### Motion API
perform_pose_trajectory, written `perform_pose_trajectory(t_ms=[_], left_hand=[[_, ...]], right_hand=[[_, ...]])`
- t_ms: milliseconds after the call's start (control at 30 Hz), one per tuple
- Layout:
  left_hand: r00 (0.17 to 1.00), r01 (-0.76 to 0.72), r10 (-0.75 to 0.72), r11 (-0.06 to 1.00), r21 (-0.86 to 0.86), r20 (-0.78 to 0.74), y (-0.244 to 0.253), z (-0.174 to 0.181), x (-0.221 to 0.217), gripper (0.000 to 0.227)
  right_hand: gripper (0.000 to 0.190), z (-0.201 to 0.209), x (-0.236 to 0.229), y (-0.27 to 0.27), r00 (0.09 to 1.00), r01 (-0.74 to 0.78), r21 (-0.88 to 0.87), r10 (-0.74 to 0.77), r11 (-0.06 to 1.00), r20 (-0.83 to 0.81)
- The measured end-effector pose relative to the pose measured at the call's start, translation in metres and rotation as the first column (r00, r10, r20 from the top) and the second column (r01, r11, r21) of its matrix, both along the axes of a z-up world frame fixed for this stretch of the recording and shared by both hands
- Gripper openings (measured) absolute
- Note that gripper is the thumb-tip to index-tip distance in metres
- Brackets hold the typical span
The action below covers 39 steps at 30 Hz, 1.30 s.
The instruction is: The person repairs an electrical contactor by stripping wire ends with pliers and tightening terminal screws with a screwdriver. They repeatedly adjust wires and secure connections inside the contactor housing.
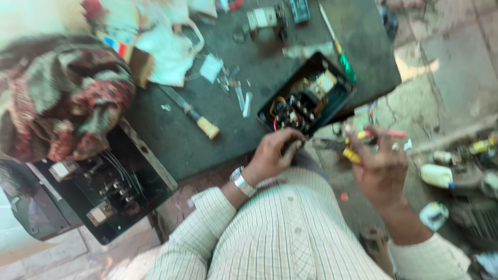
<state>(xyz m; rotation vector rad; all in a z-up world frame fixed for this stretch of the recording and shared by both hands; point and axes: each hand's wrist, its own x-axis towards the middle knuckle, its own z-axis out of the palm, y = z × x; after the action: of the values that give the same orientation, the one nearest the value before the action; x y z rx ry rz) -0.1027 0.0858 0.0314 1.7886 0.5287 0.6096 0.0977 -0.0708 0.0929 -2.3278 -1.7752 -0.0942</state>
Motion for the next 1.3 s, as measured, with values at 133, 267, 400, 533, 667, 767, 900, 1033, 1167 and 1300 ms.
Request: perform_pose_trajectory(t_ms=[133,267,400,533,667,767,900,1033,1167,1300], left_hand=[[0.999,-0.029,0.029,1.0,-0.01,0.037,-0.002,0.004,0.001,0.016],[0.999,-0.019,0.016,0.997,-0.077,-0.039,-0.003,0.002,0.003,0.017],[1.0,-0.004,0.001,0.995,-0.101,-0.031,-0.004,-0.001,0.004,0.016],[1.0,-0.003,0.003,1.0,-0.022,-0.022,-0.006,0.0,0.004,0.018],[0.998,0.033,-0.025,0.991,0.127,-0.064,-0.006,0.007,0.003,0.016],[0.989,0.102,-0.078,0.975,0.197,-0.125,-0.003,0.016,0.002,0.014],[0.984,0.144,-0.115,0.962,0.232,-0.135,0.002,0.023,-0.003,0.015],[0.989,0.144,-0.137,0.976,0.162,-0.052,0.013,0.024,-0.009,0.016],[0.993,0.116,-0.111,0.98,0.162,-0.044,0.01,0.022,-0.009,0.014],[0.998,0.004,-0.006,1.0,-0.026,-0.06,-0.006,0.018,-0.002,0.011]], right_hand=[[0.068,-0.016,-0.002,-0.002,0.997,-0.008,-0.019,0.01,1.0,0.08],[0.066,-0.036,0.008,-0.009,0.995,-0.001,-0.038,0.004,0.999,0.097],[0.065,-0.043,0.009,-0.011,0.996,-0.017,-0.019,0.019,1.0,0.093],[0.052,-0.036,0.01,-0.009,0.996,-0.009,-0.126,0.021,0.992,0.091],[0.036,-0.026,0.029,0.005,0.945,-0.103,-0.634,-0.123,0.766,-0.303],[0.042,-0.021,0.046,0.013,0.517,-0.368,-0.749,-0.548,0.551,-0.657],[0.033,-0.022,0.043,0.01,0.292,-0.443,-0.718,-0.671,0.536,-0.681],[0.034,-0.025,0.026,0.007,0.634,-0.293,-0.561,-0.281,0.774,-0.72],[0.044,-0.021,0.02,0.001,0.817,-0.128,-0.307,-0.076,0.943,-0.572],[0.059,-0.012,0.025,0.0,0.897,-0.038,-0.133,-0.025,0.99,-0.442]])
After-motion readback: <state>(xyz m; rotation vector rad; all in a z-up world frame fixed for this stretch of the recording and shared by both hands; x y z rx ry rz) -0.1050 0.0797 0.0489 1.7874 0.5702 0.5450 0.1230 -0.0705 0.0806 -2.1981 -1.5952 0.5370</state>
